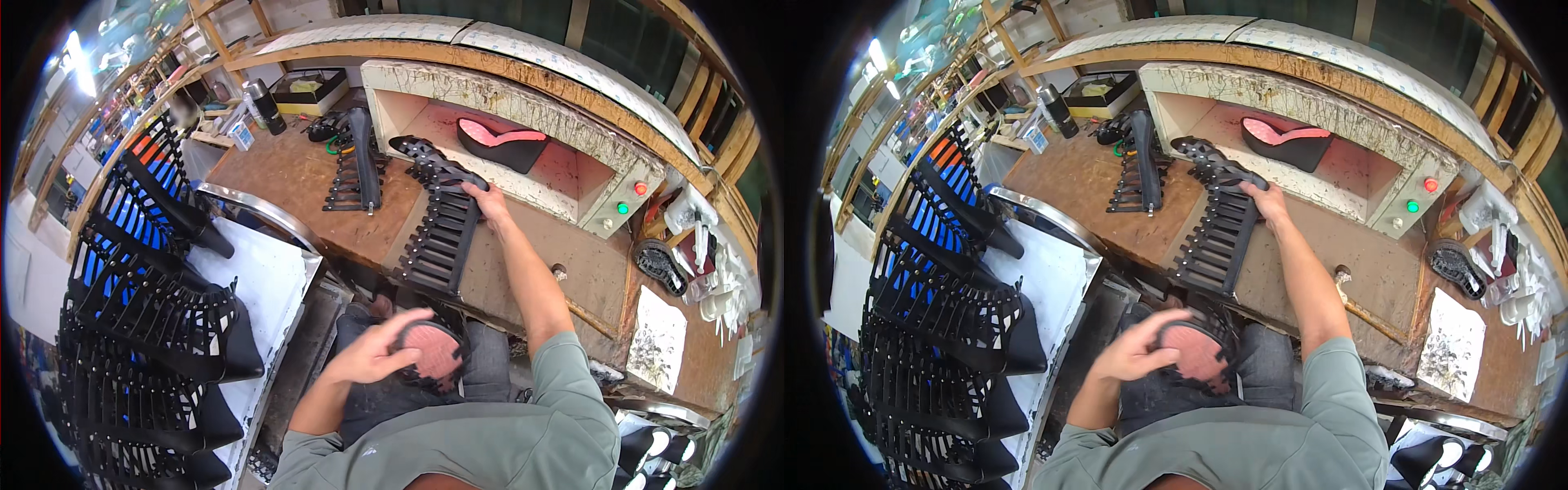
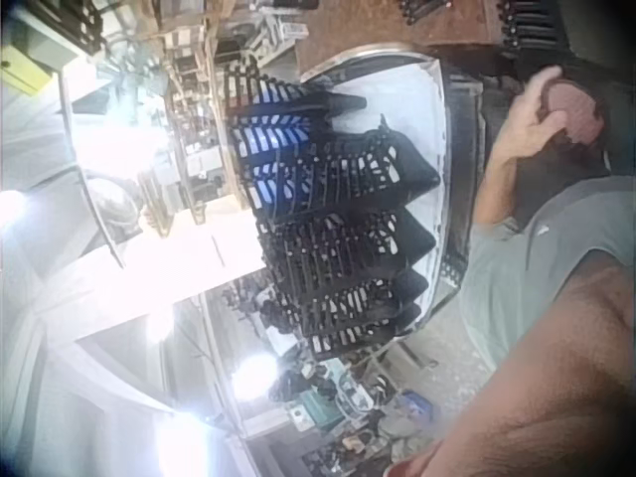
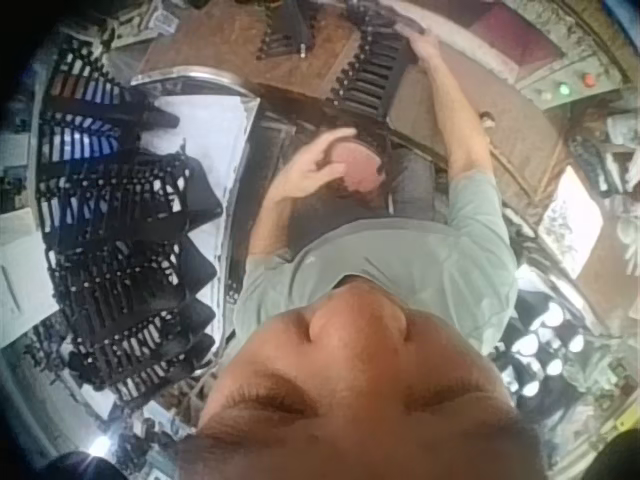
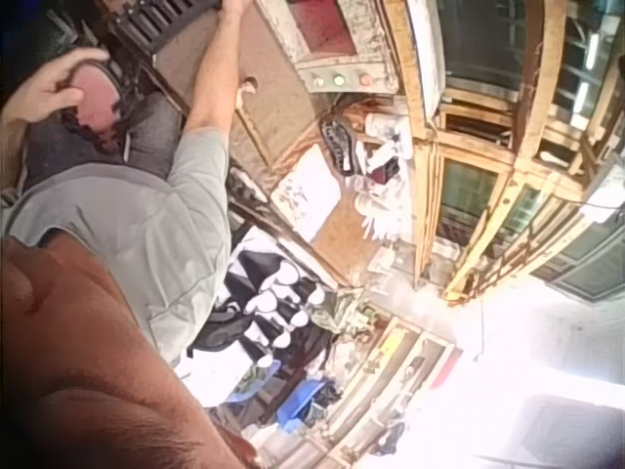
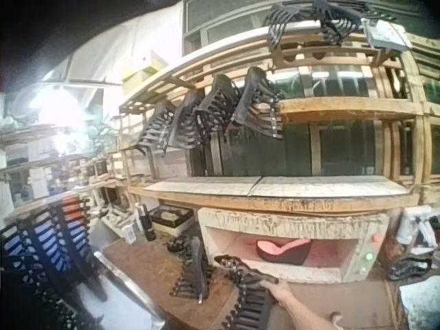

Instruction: The person is assembling black strappy platform shoes at a workbench, using a hammer to secure components.

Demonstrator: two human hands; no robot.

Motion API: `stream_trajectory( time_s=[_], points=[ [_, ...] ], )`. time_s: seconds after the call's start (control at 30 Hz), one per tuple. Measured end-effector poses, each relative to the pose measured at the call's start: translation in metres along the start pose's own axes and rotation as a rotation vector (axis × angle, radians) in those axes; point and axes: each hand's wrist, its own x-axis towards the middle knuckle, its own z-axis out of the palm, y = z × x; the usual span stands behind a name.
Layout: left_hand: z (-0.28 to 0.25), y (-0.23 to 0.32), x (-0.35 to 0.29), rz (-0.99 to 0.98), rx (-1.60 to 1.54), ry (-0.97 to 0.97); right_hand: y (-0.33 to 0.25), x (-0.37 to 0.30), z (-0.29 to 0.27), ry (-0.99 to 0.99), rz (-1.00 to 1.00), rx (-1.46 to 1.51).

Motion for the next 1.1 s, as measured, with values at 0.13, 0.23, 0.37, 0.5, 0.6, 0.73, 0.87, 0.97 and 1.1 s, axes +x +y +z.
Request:
stream_trajectory(
  time_s=[0.13, 0.23, 0.37, 0.5, 0.6, 0.73, 0.87, 0.97, 1.1],
  points=[
    [0.018, -0.050, 0.020, -0.100, -0.104, -0.131, 0.031, 0.063, -0.063, 0.244, -0.233, -0.324],
    [0.020, -0.057, 0.005, -0.192, -0.372, 0.015, -0.021, 0.060, -0.097, 0.542, -0.466, -0.409],
    [0.026, -0.087, 0.012, -0.219, -0.439, 0.201, -0.054, 0.073, -0.134, 0.412, -0.362, -0.097],
    [0.032, -0.087, 0.020, -0.161, -0.476, 0.196, -0.068, 0.090, -0.135, 0.257, -0.337, -0.247],
    [0.034, -0.078, 0.020, -0.142, -0.453, 0.210, -0.057, 0.105, -0.144, 0.303, -0.552, -0.273],
    [0.039, -0.074, 0.015, -0.162, -0.428, 0.237, -0.043, 0.074, -0.140, 0.242, -0.608, -0.099],
    [0.042, -0.060, 0.004, -0.150, -0.298, 0.233, -0.042, -0.036, -0.137, 0.293, -0.484, -0.065],
    [0.046, -0.041, 0.003, -0.084, -0.313, 0.270, -0.030, -0.132, -0.137, 0.289, -0.546, -0.064],
    [0.049, -0.013, 0.001, -0.016, -0.339, 0.329, 0.012, -0.192, -0.127, 0.310, -0.463, 0.079]
  ],
)
